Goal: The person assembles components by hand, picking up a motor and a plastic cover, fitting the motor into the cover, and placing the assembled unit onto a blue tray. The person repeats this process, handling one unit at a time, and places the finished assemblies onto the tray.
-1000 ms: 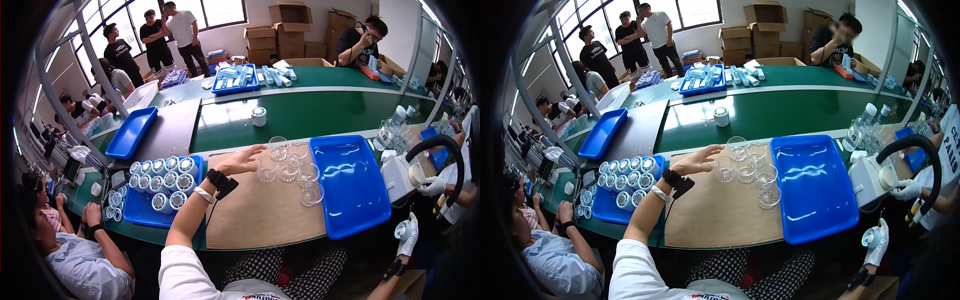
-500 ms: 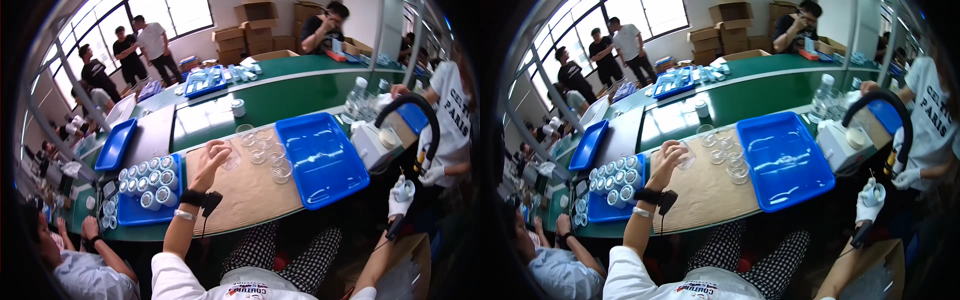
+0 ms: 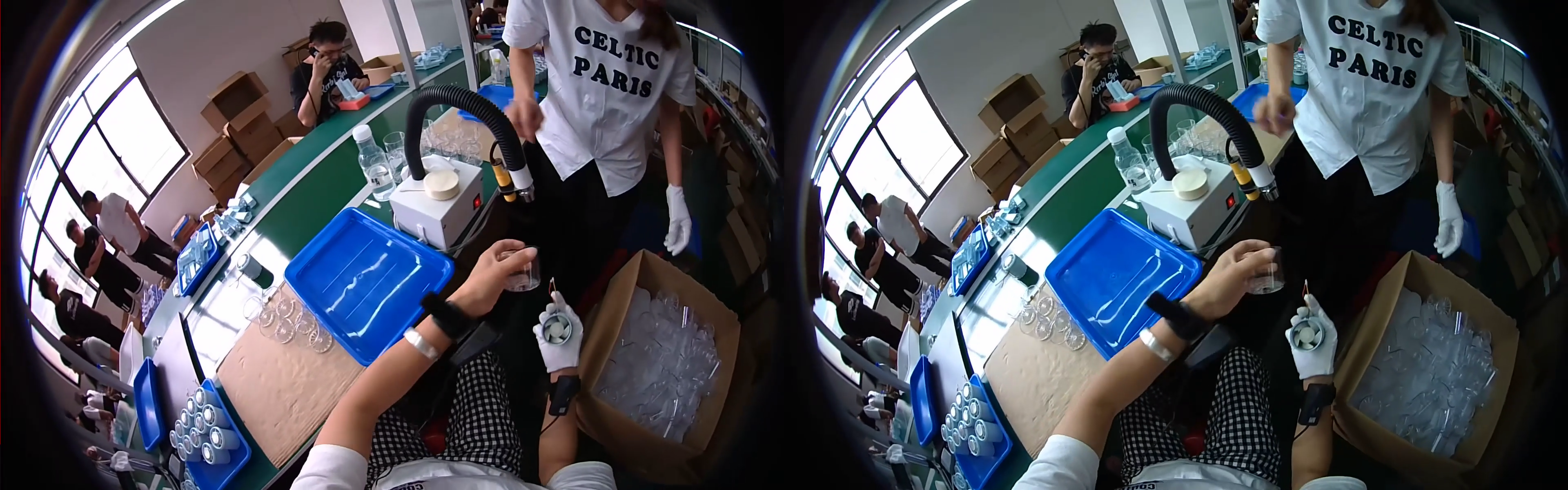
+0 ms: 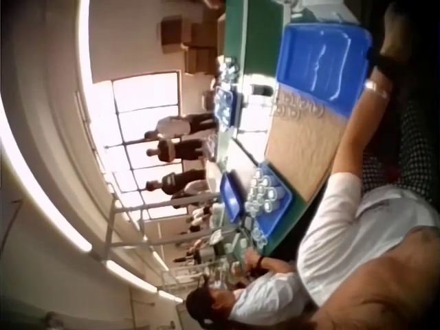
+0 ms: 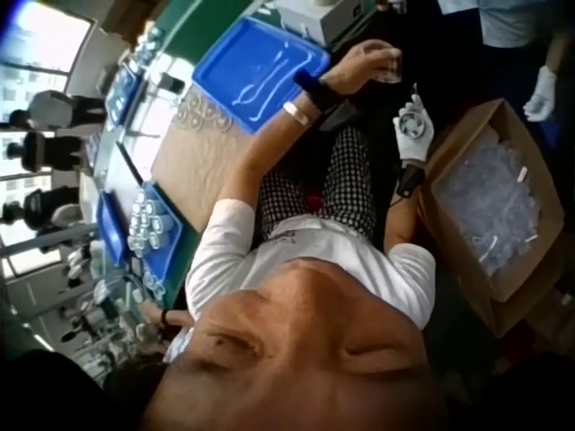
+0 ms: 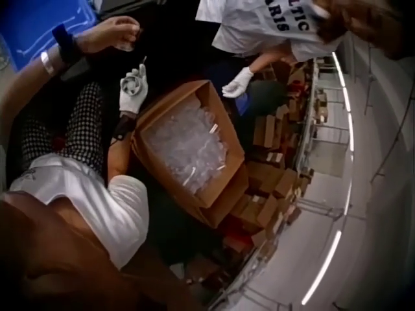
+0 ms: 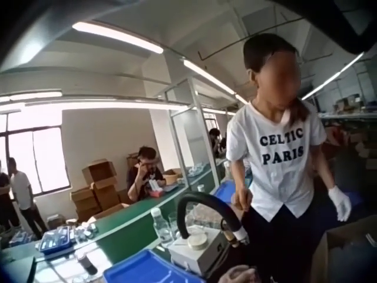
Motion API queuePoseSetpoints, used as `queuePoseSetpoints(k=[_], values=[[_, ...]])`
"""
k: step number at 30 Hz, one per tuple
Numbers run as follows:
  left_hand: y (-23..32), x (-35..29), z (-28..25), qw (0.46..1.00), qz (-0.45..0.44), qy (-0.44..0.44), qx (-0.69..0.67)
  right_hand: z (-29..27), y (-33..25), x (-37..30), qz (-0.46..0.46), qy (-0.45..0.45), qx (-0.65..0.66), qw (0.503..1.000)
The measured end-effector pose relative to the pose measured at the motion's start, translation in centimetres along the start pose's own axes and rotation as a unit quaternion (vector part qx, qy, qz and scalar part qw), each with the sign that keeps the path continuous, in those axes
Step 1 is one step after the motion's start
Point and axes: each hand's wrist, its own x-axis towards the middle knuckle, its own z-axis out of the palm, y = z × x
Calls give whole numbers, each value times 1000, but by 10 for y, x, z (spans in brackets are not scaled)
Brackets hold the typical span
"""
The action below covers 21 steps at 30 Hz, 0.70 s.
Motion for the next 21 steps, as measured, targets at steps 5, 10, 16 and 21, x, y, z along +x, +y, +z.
queuePoseSetpoints(k=[5,10,16,21], values=[[-16,79,13,957,54,82,274,-24,-3,-11,5,16,24,1000],[-48,81,-9,991,-33,19,129,-21,-6,-2,-20,14,-18,1000],[-81,-45,-32,963,-25,-73,-259,18,-10,39,-94,-25,-167,981],[-116,-178,-70,974,28,-46,-218,85,0,92,-184,-95,-408,889]])
